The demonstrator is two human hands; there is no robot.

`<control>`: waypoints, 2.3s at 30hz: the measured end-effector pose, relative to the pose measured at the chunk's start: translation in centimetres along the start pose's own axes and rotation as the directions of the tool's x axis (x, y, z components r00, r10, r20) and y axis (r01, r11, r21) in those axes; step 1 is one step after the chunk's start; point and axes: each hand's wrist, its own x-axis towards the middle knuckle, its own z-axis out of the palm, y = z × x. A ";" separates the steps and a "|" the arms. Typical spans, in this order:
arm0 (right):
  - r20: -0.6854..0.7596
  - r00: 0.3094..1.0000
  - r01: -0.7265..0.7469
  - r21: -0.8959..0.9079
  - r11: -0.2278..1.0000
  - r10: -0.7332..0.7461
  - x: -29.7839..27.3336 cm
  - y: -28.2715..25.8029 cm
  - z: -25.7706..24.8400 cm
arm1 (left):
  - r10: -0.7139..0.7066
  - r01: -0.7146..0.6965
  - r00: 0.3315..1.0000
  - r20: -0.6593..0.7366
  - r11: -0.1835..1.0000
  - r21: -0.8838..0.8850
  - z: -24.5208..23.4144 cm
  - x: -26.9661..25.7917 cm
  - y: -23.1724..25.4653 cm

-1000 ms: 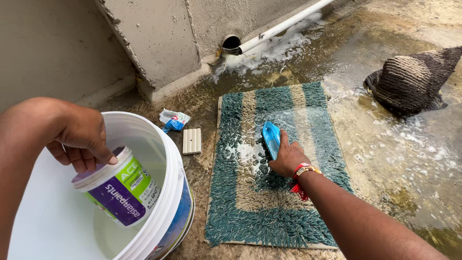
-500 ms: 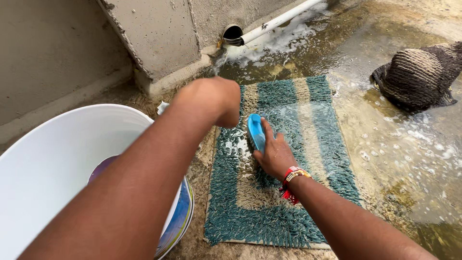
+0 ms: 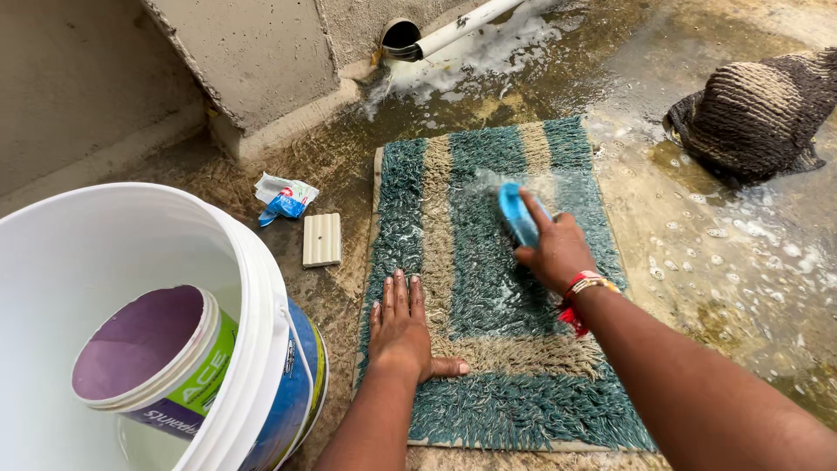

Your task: The person scrubs a small rug using a blue brush on a wet concrete floor, then adds liquid from a container into a bucket of water and continues scrubbing the rug.

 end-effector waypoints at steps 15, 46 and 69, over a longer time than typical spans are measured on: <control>-0.152 0.967 0.217 0.057 0.974 -0.207 -6.4 5.3 1.1 | -0.063 0.061 0.996 0.059 0.998 0.032 -0.6 -1.1 0.7; -0.010 0.875 0.480 0.139 0.866 -0.483 -12.8 -1.2 1.3 | -0.143 0.138 0.988 0.059 0.987 0.077 -1.2 -1.3 1.3; -0.345 0.936 -0.022 0.145 0.989 0.071 -6.8 5.6 0.0 | -0.140 0.138 0.987 0.078 0.990 0.034 -1.1 -0.5 1.5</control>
